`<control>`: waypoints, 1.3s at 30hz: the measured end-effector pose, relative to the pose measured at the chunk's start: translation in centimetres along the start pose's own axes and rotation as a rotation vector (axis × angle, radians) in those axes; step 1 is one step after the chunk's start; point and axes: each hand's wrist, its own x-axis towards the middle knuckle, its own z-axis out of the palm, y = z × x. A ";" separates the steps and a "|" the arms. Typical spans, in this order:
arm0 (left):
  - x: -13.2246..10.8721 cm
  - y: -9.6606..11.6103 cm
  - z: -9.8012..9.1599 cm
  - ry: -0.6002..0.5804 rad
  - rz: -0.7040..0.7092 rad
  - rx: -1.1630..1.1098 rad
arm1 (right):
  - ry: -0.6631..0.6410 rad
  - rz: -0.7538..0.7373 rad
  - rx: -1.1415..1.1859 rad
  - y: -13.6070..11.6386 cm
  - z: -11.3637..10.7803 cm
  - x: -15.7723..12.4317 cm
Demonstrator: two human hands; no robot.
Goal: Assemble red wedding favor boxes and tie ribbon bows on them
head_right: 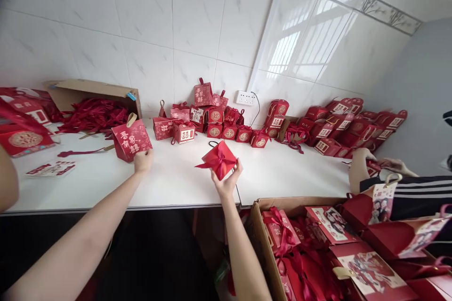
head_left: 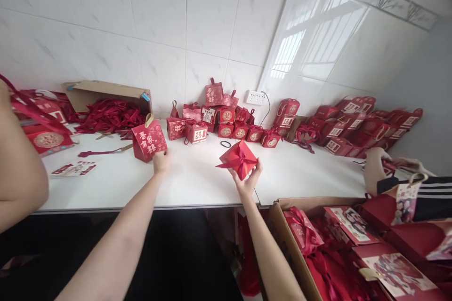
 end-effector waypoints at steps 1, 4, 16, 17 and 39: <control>-0.6 0.4 -0.1 -0.042 0.006 -0.035 | -0.010 -0.033 -0.008 -0.6 -0.5 -0.8; -3.3 2.5 -1.1 -0.203 0.047 -0.127 | -0.056 -0.133 -0.007 -2.8 -2.3 -2.6; -12.5 10.9 -7.0 -0.389 0.609 -0.314 | -0.309 -0.282 -0.026 -10.0 -3.9 0.1; -12.2 11.1 -7.0 -0.357 0.620 -0.338 | -0.321 -0.292 -0.015 -10.3 -3.5 0.5; -12.6 10.7 -10.3 0.105 0.982 -0.490 | -0.420 -0.288 0.275 -13.4 -0.2 2.6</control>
